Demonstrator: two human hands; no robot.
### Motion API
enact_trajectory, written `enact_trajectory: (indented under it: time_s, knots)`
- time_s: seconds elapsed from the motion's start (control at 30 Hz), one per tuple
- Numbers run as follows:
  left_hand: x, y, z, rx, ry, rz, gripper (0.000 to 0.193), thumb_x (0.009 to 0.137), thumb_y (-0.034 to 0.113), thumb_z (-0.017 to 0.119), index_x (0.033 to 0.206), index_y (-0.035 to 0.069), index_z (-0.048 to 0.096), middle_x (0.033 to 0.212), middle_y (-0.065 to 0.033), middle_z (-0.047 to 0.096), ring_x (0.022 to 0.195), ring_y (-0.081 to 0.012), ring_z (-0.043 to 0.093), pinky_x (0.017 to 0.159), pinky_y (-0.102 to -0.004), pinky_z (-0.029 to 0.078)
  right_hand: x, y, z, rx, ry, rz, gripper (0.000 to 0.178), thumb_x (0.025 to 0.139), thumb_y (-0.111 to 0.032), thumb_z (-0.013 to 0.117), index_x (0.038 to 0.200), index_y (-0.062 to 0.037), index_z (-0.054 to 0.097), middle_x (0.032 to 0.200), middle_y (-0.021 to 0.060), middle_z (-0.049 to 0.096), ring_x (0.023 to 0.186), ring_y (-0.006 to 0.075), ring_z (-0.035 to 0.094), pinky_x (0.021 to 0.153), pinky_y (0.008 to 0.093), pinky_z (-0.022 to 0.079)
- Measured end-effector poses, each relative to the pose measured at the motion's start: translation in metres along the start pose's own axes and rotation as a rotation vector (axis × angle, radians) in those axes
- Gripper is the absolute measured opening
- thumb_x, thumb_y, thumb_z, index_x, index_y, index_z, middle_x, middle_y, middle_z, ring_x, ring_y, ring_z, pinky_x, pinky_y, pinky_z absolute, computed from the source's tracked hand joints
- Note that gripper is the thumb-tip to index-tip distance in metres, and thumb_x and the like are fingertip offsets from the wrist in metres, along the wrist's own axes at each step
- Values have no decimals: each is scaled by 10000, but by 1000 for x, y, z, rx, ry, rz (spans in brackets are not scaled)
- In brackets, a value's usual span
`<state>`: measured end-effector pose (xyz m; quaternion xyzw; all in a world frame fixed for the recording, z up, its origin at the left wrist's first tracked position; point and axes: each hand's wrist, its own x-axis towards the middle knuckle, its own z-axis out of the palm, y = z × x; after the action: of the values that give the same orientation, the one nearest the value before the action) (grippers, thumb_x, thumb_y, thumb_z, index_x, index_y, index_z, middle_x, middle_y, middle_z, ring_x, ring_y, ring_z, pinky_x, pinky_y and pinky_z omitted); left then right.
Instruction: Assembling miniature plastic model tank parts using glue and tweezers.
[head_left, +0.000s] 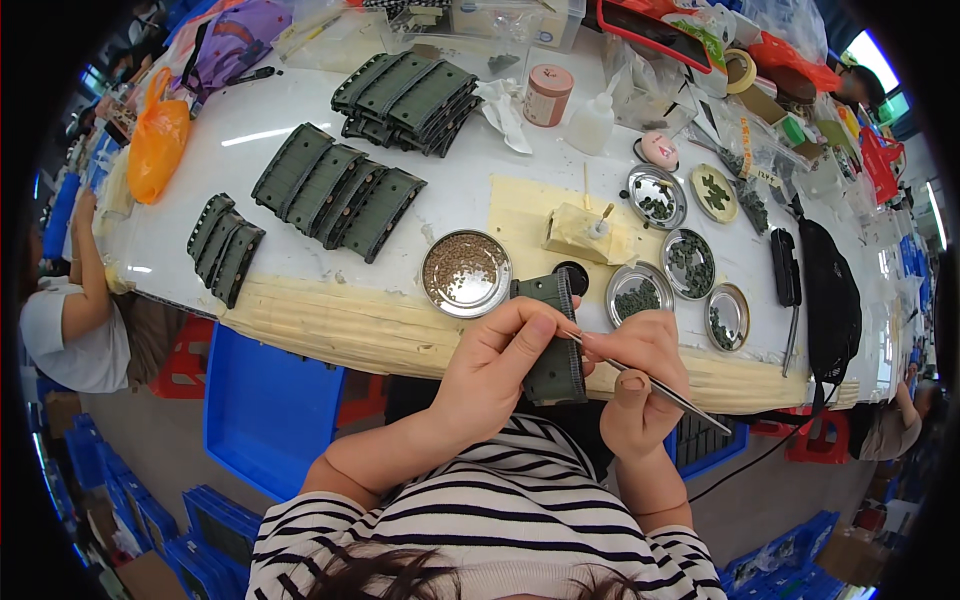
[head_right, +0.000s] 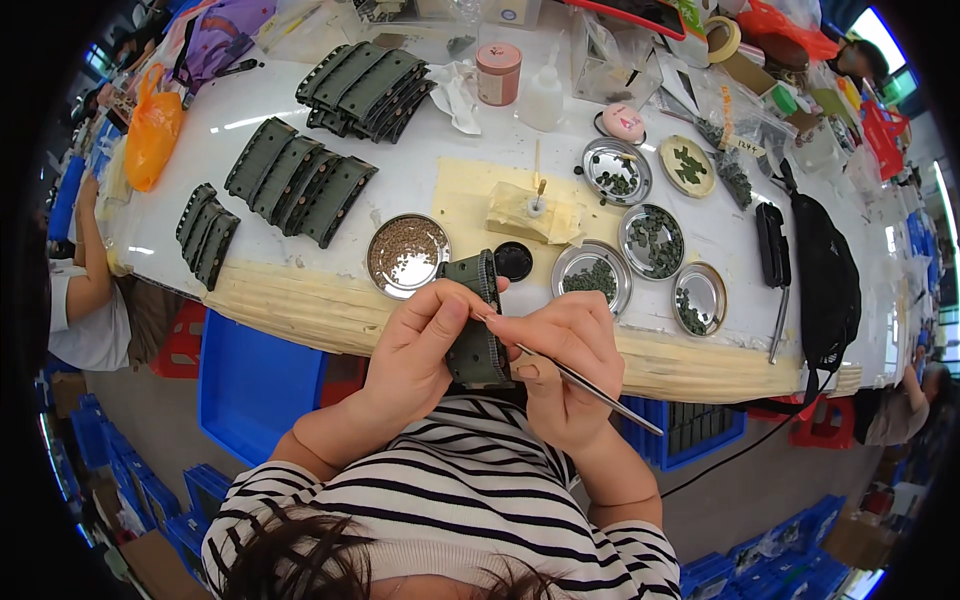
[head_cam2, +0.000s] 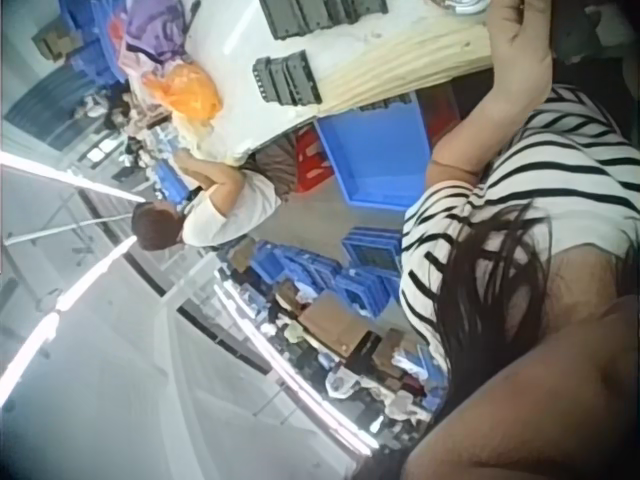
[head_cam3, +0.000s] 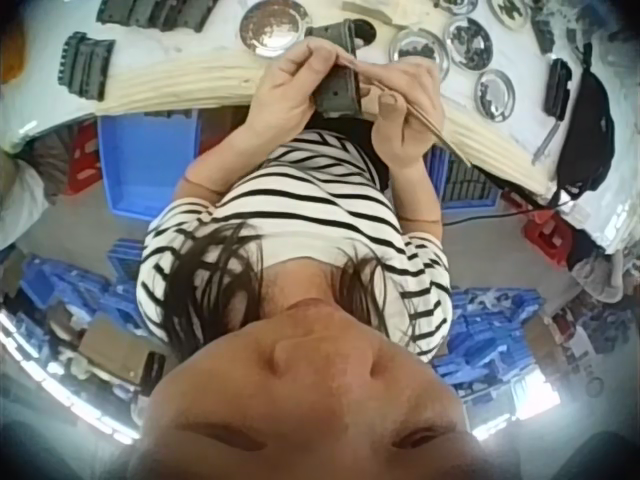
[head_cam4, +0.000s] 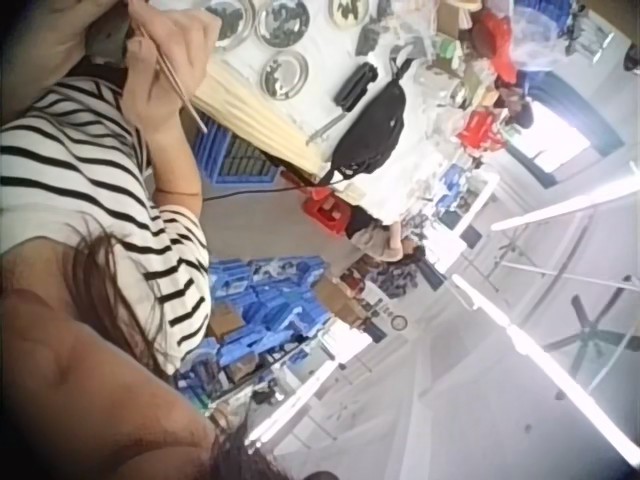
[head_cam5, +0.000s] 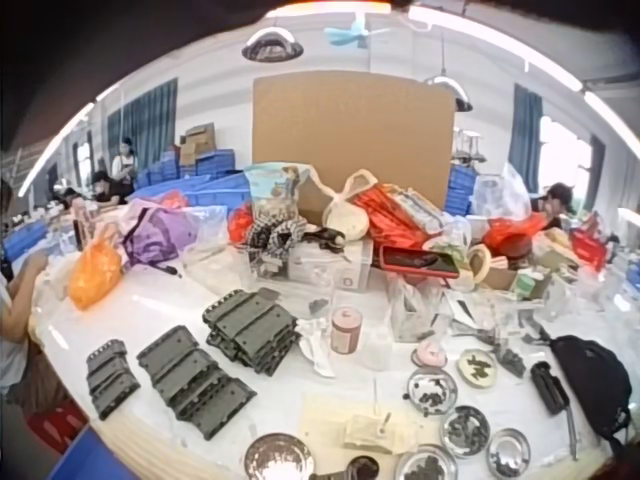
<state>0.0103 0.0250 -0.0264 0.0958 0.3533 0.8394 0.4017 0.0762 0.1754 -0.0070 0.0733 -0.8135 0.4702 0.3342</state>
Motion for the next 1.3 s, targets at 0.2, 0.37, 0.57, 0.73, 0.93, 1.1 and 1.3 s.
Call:
enact_trajectory:
  time_s: [0.2,0.37,0.57,0.73,0.93,1.1,1.3]
  knots:
    - [1,-4,0,81,15,92,263,1024,229,415,1027,13,564,1202,-146,556,1146,-155,520,982,-329,417,2,-1,4,-13,-2,-22,224,893,-231,600,958,-49,712,740,34,598,733,203,475,694,310,402]
    - [0,-3,4,47,35,75,275,1027,238,407,1047,15,565,1259,-163,532,1116,-140,526,969,-315,429,2,0,4,-10,4,-32,231,891,-240,607,957,-47,714,742,35,597,729,205,477,688,311,407]
    - [0,-3,4,19,42,65,272,1027,239,406,1056,19,564,1265,-155,531,1064,-127,548,941,-300,452,2,-1,5,-15,8,-37,233,885,-239,614,952,-40,714,752,40,598,725,209,480,685,314,408]
    - [0,-5,4,23,40,80,271,1027,237,406,1056,20,565,1263,-145,537,1057,-126,549,940,-296,452,2,0,6,-14,19,-44,231,884,-234,614,952,-37,713,753,41,597,725,210,483,684,315,409]
    - [0,-6,4,20,50,75,271,1027,234,406,1055,18,568,1265,-142,538,1064,-129,545,947,-297,444,1,1,7,-14,18,-33,229,888,-235,611,950,-41,714,748,41,597,723,210,483,687,314,409]
    - [1,-8,5,25,64,91,275,1027,236,409,1032,20,579,1257,-141,546,1067,-126,541,950,-290,435,0,3,8,-20,17,-33,228,905,-231,590,940,-43,714,755,43,605,724,209,484,688,313,408]
    - [-4,2,7,-66,50,8,317,1011,146,418,1310,42,437,1297,-159,490,1081,-178,571,936,-366,496,-1,8,8,181,94,85,270,960,-207,502,913,-36,706,734,54,614,730,184,491,701,307,412]
